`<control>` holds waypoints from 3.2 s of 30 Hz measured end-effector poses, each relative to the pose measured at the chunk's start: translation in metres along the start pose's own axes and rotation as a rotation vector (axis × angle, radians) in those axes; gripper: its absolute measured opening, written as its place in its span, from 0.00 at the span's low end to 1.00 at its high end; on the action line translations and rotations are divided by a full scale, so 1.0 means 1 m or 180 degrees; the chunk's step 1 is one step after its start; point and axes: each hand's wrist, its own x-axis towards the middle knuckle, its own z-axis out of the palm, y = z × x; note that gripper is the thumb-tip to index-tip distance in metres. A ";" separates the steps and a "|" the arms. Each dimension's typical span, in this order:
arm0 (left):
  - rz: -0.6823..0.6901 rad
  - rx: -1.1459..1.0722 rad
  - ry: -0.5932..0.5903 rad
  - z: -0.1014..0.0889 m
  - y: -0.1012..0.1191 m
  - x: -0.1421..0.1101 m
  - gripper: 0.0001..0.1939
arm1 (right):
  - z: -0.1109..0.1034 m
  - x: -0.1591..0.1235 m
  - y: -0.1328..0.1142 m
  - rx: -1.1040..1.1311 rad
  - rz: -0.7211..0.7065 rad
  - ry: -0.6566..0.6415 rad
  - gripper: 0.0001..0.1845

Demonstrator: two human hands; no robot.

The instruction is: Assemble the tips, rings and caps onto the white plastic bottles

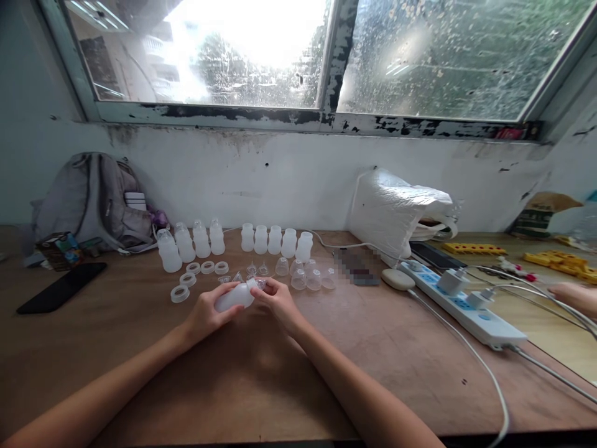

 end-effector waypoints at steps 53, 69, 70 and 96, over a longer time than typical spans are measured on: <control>0.0298 0.1029 -0.0346 0.032 0.012 -0.008 0.23 | 0.019 -0.008 0.009 0.0432 -0.0040 0.0450 0.10; 0.0028 -0.0847 -0.0847 0.023 -0.012 0.002 0.25 | 0.009 -0.006 -0.001 0.0430 -0.0444 -0.0081 0.20; 0.0025 -0.0827 -0.0801 0.024 -0.013 0.002 0.25 | 0.009 -0.005 0.001 0.0228 -0.0549 0.0058 0.18; 0.0319 0.2150 -0.0195 -0.064 0.047 0.135 0.14 | -0.005 0.000 0.014 -0.1672 -0.1248 0.0822 0.11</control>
